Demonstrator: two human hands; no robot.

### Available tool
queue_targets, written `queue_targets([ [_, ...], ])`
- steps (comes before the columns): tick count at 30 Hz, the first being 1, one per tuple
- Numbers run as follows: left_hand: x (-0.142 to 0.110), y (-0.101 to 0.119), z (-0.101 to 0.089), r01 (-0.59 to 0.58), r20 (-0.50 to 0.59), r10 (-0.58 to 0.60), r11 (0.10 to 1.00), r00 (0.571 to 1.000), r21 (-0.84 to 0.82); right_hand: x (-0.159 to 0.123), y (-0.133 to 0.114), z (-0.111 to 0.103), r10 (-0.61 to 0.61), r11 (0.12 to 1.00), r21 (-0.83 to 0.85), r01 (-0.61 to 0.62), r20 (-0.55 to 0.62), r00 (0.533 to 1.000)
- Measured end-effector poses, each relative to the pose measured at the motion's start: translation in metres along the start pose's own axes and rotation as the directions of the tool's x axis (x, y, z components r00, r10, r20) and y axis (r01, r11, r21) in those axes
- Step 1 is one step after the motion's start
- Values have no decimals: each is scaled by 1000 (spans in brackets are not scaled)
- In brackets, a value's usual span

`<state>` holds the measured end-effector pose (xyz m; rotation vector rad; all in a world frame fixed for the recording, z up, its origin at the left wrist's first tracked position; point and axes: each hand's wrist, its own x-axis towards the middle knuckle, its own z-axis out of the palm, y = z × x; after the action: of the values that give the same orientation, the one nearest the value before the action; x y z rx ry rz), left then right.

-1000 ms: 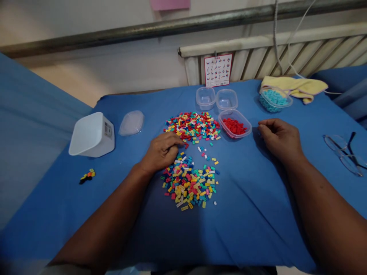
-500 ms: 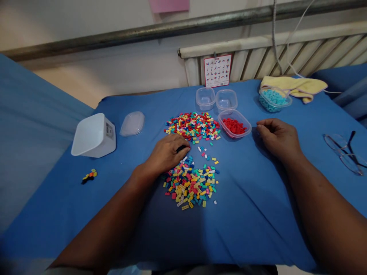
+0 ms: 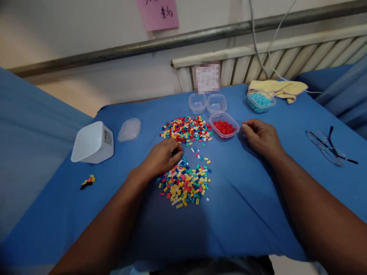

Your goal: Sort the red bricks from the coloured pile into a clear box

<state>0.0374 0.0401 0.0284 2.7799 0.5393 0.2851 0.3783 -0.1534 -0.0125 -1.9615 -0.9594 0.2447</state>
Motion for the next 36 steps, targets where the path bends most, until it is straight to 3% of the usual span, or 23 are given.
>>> queue_targets([
  [4, 4, 7, -4, 22, -18, -24, 992, 1000, -124, -2, -4, 6, -57, 993, 106, 53, 31, 998],
  [7, 21, 20, -9, -15, -52, 4, 973, 999, -230, 0, -8, 13, -64, 980, 189, 55, 40, 997],
  [11, 71, 45, -5, -108, -129, 75, 957, 989, -268, 6, -12, 17, -1, 960, 281, -14, 56, 998],
  [15, 125, 72, 13, -169, -198, 117, 947, 973, -272, 10, -12, 15, 69, 927, 364, -91, 74, 995],
  [18, 144, 78, 23, -188, -192, 140, 946, 971, -264, 11, -14, 14, 106, 906, 404, -130, 81, 991],
  [21, 137, 62, 21, -177, -238, 123, 960, 963, -219, 12, -15, 12, 127, 897, 414, -155, 96, 987],
  [24, 113, 28, 10, -94, -270, 49, 983, 962, -158, 13, -13, 5, 122, 903, 399, -163, 125, 985],
  [27, 86, -7, 0, 22, -250, -50, 993, 967, -115, 14, -6, -7, 99, 910, 371, -185, 239, 966],
  [29, 73, -18, -1, 46, -227, -62, 996, 972, -75, 14, 0, -14, 80, 918, 352, -184, 290, 954],
  [32, 68, -12, 8, -30, -168, 32, 999, 985, 15, 12, 4, -18, 86, 952, 282, -121, 132, 988],
  [34, 73, 5, 17, -101, -92, 109, 991, 990, 88, 11, 5, -16, 98, 968, 232, -92, -16, 995],
  [36, 86, 23, 25, -152, 19, 151, 977, 988, 152, 12, 5, -13, 101, 972, 220, -84, -65, 993],
])
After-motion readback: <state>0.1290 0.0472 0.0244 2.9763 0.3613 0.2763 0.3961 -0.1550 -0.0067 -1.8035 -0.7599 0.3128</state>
